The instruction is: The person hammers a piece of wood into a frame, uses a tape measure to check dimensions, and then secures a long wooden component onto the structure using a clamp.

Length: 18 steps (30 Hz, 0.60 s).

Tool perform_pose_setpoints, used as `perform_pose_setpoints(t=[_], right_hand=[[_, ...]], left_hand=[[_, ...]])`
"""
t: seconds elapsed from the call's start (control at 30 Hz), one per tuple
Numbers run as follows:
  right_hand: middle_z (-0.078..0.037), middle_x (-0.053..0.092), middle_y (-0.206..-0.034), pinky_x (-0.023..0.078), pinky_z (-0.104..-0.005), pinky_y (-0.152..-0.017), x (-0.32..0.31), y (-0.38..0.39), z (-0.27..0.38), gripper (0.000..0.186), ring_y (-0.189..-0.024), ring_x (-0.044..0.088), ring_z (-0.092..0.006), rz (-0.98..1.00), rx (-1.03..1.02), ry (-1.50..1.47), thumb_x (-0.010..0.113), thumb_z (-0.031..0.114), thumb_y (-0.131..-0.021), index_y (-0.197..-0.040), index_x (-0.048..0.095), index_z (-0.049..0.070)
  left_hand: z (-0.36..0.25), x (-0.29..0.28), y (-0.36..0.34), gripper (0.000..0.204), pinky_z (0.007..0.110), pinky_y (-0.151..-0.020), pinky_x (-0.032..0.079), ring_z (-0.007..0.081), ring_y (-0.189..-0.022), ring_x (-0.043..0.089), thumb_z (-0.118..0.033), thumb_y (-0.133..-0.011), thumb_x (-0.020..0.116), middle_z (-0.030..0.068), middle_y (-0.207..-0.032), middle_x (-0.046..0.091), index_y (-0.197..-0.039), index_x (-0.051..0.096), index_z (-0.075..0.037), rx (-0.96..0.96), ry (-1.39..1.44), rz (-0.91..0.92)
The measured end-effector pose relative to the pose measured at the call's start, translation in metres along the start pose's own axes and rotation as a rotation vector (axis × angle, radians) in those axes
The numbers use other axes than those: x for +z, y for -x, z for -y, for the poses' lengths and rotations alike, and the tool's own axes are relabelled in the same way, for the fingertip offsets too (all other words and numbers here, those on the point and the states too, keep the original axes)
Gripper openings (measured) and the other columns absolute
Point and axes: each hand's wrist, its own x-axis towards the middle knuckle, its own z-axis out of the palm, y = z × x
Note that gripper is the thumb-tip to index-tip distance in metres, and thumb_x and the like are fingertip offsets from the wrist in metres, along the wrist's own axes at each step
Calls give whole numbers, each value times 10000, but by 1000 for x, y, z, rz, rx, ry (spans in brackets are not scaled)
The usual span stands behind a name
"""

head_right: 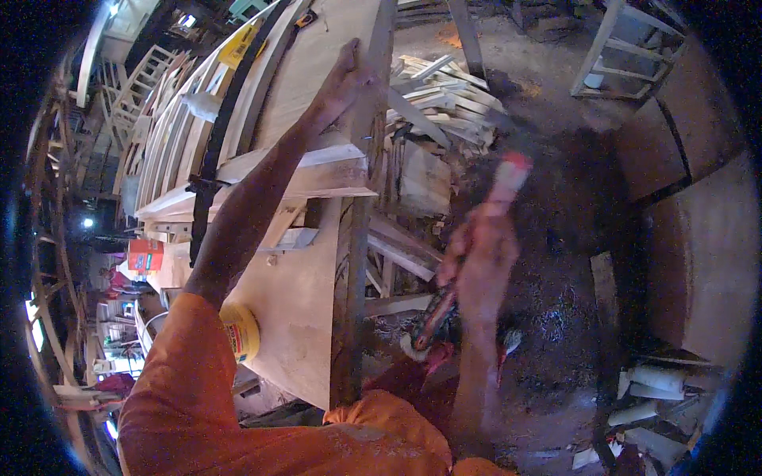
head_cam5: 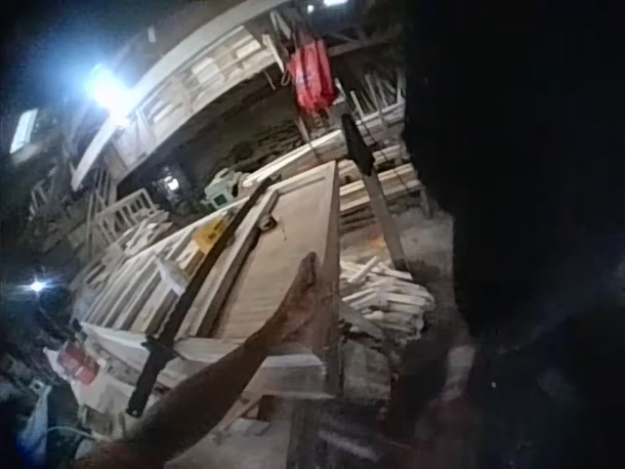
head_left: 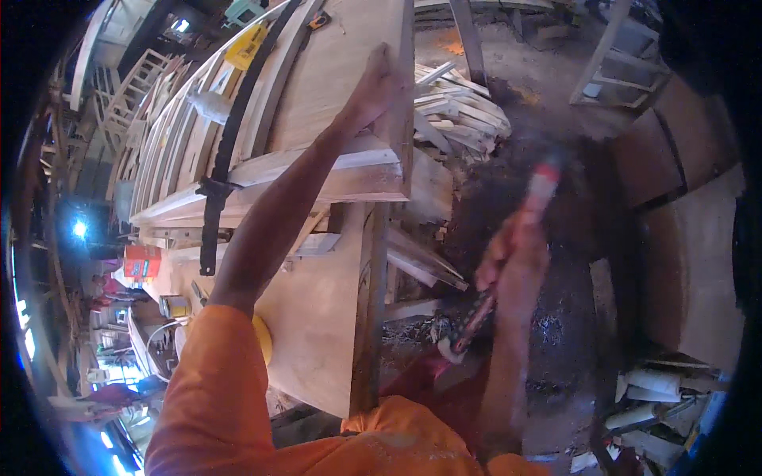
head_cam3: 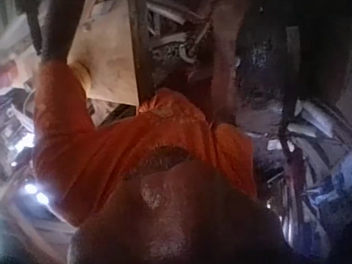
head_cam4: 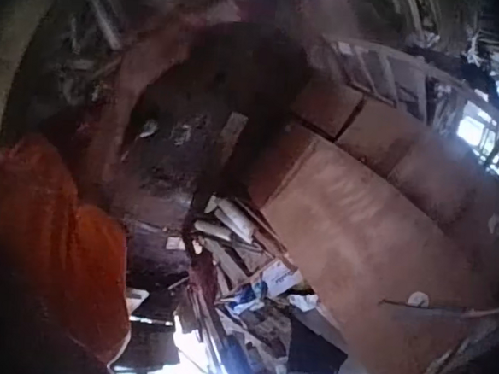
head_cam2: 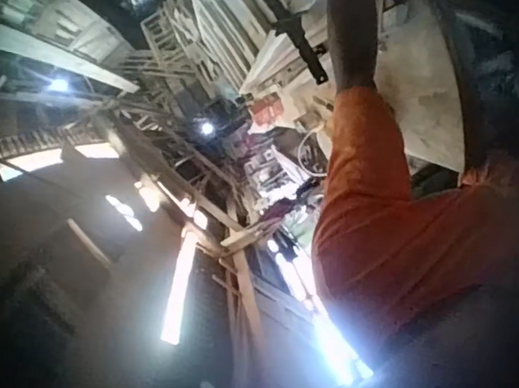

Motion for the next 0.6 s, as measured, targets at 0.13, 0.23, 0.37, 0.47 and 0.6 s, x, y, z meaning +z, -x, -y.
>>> perform_pose_setpoints(t=[0.13,0.23,0.37,0.47,0.6], right_hand=[[8,506,-672,429,-319,-383,13,8,-5,393,-448,480,-116,36,152,-139,446,448,-1131,-989,511,87],[10,494,-665,426,-316,-372,15,9,-13,345,-439,480,-115,264,188,16,462,435,-1128,-995,509,120],[16,509,-689,450,-312,-423,14,14,-11,353,-456,490,-116,-165,59,-220,457,451,-1128,-1036,540,120],[15,514,-692,428,-305,-382,23,17,-16,356,-440,474,-123,205,134,96,470,438,-1124,-998,555,116],[12,500,-670,425,-303,-383,14,18,-19,349,-441,489,-119,-92,96,-168,486,414,-1121,-978,555,103]], left_hand=[[-10,3,6,871,330,-949,511,214,-1044,613,-184,-944,652,135,-1161,608,-1622,165,67,171,-99,-2],[-10,1,4,916,328,-949,506,215,-1065,605,-216,-916,662,145,-1164,609,-1620,154,76,139,27,17],[-6,-1,-3,823,328,-936,539,195,-1070,632,-120,-980,652,129,-1197,608,-1637,170,-4,145,-339,-84],[-5,-1,-4,861,337,-904,551,213,-1046,638,-136,-944,671,152,-1213,598,-1626,171,26,131,-74,52],[-11,0,5,846,345,-903,531,206,-1014,643,-256,-967,608,124,-1142,640,-1610,168,73,159,-256,-51]])
